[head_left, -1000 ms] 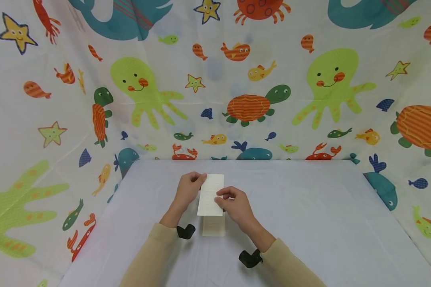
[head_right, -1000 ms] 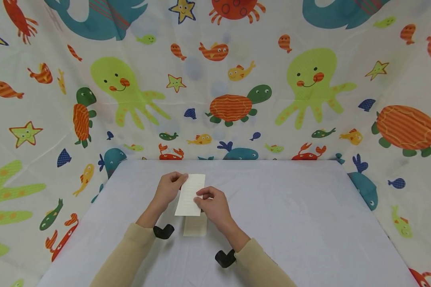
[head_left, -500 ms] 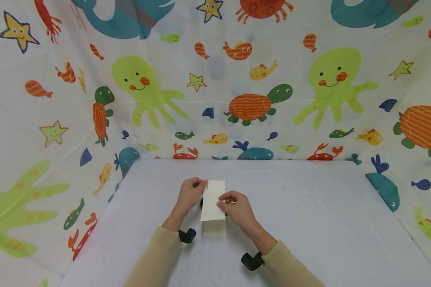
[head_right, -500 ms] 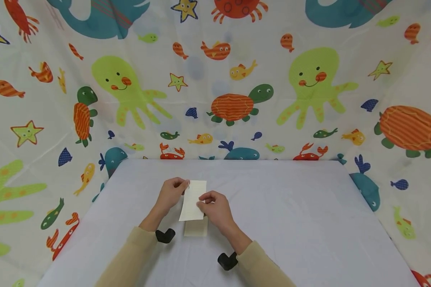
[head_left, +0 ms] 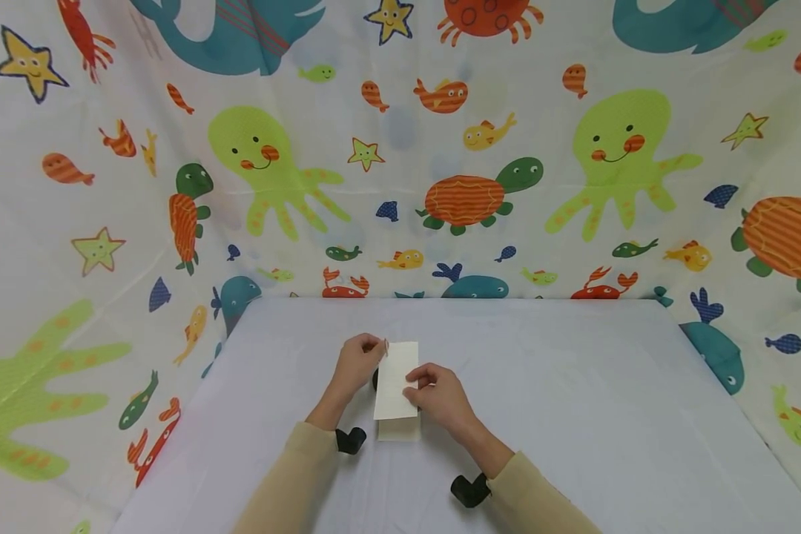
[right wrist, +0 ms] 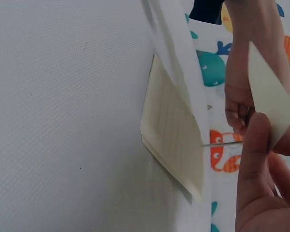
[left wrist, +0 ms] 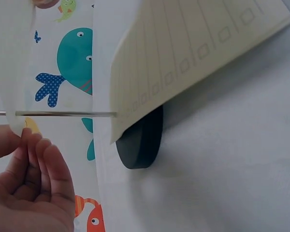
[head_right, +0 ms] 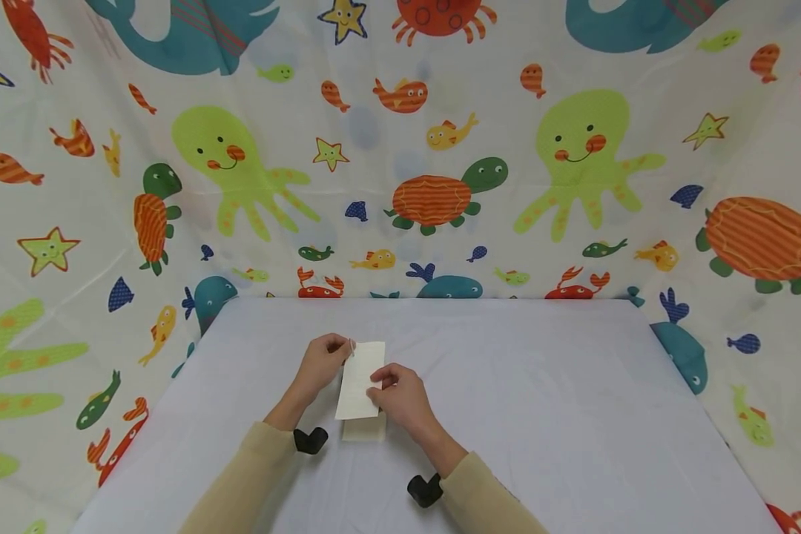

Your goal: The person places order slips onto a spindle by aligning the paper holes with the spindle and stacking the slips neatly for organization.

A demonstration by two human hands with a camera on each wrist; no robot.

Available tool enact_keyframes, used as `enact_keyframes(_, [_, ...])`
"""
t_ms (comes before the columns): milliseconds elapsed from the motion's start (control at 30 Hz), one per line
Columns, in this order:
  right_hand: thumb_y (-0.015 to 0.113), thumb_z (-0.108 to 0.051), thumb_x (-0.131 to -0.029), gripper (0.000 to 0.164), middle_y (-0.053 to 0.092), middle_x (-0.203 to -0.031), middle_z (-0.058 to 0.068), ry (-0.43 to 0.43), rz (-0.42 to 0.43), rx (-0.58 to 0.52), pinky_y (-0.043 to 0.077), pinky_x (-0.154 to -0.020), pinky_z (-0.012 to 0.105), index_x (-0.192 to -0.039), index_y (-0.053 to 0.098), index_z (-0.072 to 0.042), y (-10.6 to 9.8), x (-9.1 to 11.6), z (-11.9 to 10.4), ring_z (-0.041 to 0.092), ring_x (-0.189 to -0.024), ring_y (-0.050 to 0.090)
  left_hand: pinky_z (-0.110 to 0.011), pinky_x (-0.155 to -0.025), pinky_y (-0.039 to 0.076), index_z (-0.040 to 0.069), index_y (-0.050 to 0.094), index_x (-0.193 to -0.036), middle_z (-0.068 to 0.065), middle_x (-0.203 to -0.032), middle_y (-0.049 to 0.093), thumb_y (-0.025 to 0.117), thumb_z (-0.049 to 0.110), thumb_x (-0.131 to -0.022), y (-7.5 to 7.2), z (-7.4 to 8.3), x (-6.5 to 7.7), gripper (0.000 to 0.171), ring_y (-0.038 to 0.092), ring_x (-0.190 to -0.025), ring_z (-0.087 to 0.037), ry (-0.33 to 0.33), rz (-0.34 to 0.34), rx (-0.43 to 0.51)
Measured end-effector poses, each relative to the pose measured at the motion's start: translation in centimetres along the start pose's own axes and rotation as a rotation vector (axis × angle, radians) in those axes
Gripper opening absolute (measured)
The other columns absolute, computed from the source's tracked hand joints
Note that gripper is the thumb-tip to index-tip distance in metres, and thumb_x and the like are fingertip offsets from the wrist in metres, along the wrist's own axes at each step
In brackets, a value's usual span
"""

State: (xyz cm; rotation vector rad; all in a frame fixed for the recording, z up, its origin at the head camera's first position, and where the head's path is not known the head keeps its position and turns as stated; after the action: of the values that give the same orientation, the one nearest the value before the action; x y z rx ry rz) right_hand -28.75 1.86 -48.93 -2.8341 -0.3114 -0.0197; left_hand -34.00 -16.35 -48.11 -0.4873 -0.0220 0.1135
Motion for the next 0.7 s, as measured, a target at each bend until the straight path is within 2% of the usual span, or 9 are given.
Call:
enact_keyframes(167, [0.078,-0.007,-0.082,0.022,0.056,-0.082,0.003,-0.055,-0.050,0.072,0.046,-0.058,0.029,-0.103,0.070,-0.002,0.5,0.2,0.0,0.014,-0.064,0.056,-0.030,-0.066,0.046,0.002,0.071,-0.099,-0.007,-0.088,0.064,0.066,0.021,-0.098,0.1,-0.3,0.0,0.020,0.056,-0.080,-0.020,0.005,0.004,-0.001])
enact_keyframes(367, [0.075,-0.004,-0.082,0.020,0.057,-0.079,0.001,-0.104,-0.057,0.136,0.045,-0.055,0.028,-0.102,0.071,-0.001,0.5,0.6,-0.1,0.012,-0.060,0.055,-0.030,-0.065,0.046,0.003,0.070,-0.096,-0.007,-0.088,0.064,0.067,0.021,-0.097,0.4,-1.5,-0.2,0.018,0.055,-0.078,-0.019,-0.022,-0.017,-0.036])
enact_keyframes(700, [0.074,-0.001,-0.081,0.020,0.054,-0.073,-0.001,-0.117,-0.089,0.216,0.042,-0.052,0.024,-0.100,0.069,0.001,1.3,0.8,0.9,0.010,-0.057,0.050,-0.030,-0.061,0.045,0.004,0.069,-0.088,-0.004,-0.079,0.062,0.068,0.015,-0.096,1.2,-2.5,-0.4,0.014,0.054,-0.071,-0.017,0.040,-0.042,-0.132])
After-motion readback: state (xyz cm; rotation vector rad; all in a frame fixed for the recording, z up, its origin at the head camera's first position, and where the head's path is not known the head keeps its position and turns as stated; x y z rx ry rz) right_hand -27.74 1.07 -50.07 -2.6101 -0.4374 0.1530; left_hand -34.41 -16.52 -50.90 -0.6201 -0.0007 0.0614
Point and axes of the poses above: each hand's wrist, its own x-axis away from the middle knuckle, its own y-axis out of the palm, z = x × y, the point moved 8 cm from there along -x, towards the middle knuckle
